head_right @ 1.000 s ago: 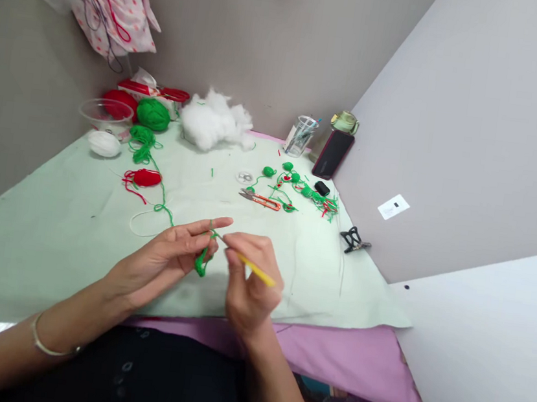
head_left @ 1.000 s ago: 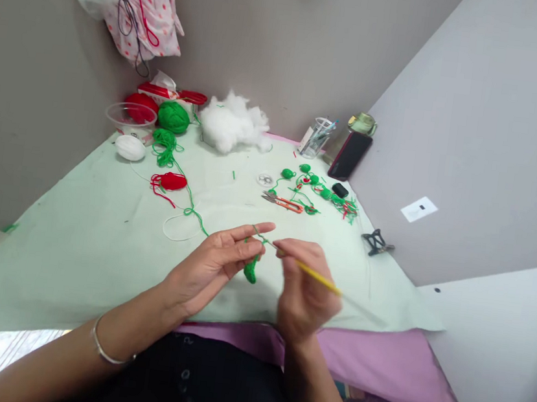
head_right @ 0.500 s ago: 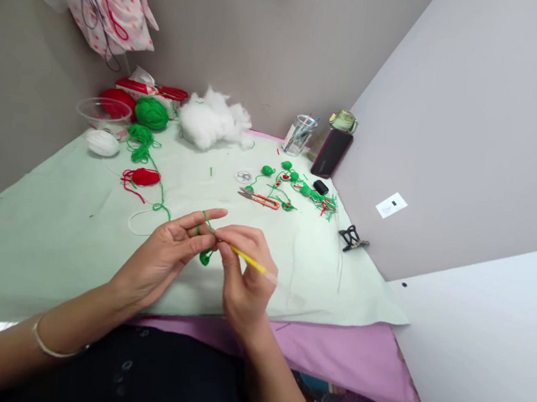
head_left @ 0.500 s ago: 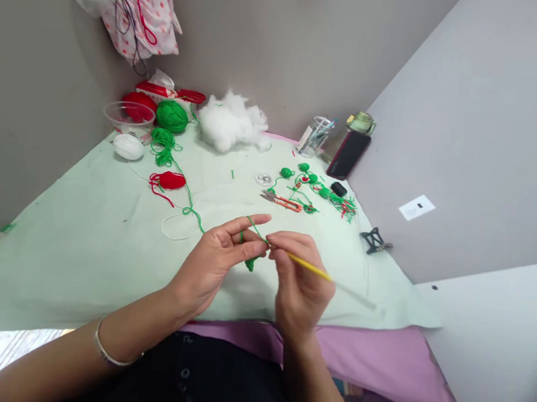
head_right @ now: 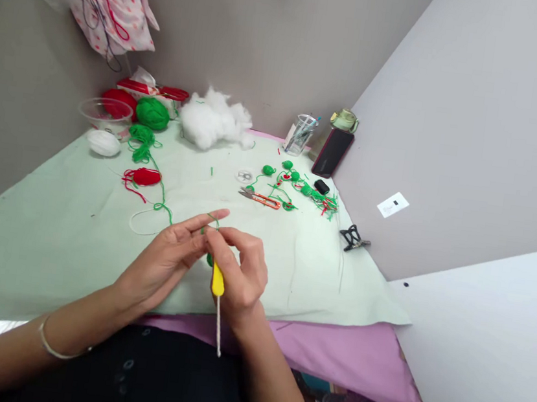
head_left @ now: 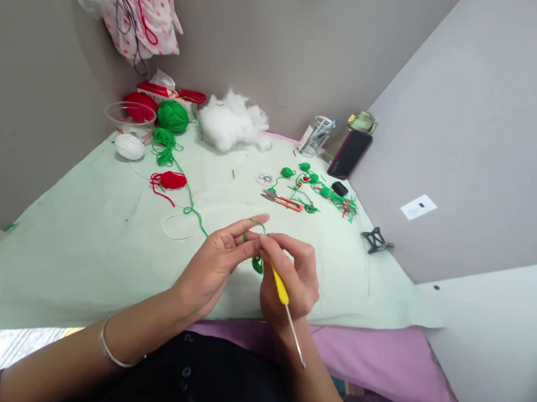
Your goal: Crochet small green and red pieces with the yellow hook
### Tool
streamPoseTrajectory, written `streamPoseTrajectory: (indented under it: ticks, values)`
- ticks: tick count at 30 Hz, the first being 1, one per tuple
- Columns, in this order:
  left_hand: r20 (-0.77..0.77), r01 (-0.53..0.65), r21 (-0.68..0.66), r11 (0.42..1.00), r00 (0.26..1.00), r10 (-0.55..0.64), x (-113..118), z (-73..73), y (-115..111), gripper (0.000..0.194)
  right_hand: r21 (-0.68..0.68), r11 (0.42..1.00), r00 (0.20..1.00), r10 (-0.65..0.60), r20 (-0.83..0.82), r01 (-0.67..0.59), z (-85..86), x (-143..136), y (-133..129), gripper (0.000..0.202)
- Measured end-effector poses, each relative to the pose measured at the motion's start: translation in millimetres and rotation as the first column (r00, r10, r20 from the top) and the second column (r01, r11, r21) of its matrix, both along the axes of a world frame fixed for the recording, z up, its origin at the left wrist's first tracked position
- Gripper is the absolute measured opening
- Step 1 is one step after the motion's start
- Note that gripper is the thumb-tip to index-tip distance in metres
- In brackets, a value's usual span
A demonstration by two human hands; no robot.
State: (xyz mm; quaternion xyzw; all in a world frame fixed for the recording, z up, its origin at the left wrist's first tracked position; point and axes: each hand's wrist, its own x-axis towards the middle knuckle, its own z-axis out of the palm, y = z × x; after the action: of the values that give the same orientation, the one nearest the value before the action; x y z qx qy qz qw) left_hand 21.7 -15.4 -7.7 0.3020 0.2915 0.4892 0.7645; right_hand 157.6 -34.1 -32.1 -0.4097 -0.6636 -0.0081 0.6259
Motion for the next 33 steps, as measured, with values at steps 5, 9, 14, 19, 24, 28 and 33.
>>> streamPoseTrajectory:
  ticks: [5,9,14,19,24,28,33]
  values:
    - [-0.02,0.073,-0.006,0.997,0.997,-0.073,-8,-1.0,5,0.032,-0.158,0.967,0.878,0.103,-0.468,-0.198,7.1,8,2,0.016]
    - [-0.086,0.04,0.103,0.994,0.996,-0.031,-10,2.0,2,0.041,-0.202,0.909,0.829,0.219,-0.515,-0.365,13.0,7,2,0.014]
    - [-0.07,0.012,0.084,0.996,0.998,-0.006,-5,3.5,0,0.039,-0.211,0.915,0.885,0.241,-0.399,-0.344,12.3,1,0,0.018]
    - [-0.019,-0.017,0.017,1.0,1.0,0.017,-4,-0.3,3,0.041,-0.066,0.996,0.998,0.063,-0.005,-0.063,2.7,-1,-3,0.03]
    - [0.042,0.11,-0.062,0.992,0.993,-0.108,-11,-0.9,6,0.036,-0.126,0.977,0.95,0.13,-0.283,-0.171,7.7,7,-1,0.023]
    - [-0.055,-0.017,0.084,0.996,0.998,0.022,-8,0.8,4,0.048,-0.172,0.93,0.863,0.217,-0.456,-0.325,10.3,7,1,0.021]
    - [-0.029,-0.005,0.069,0.998,1.0,0.007,-2,-2.5,0,0.059,0.074,0.997,0.999,-0.006,0.043,0.003,-3.1,-3,2,0.035]
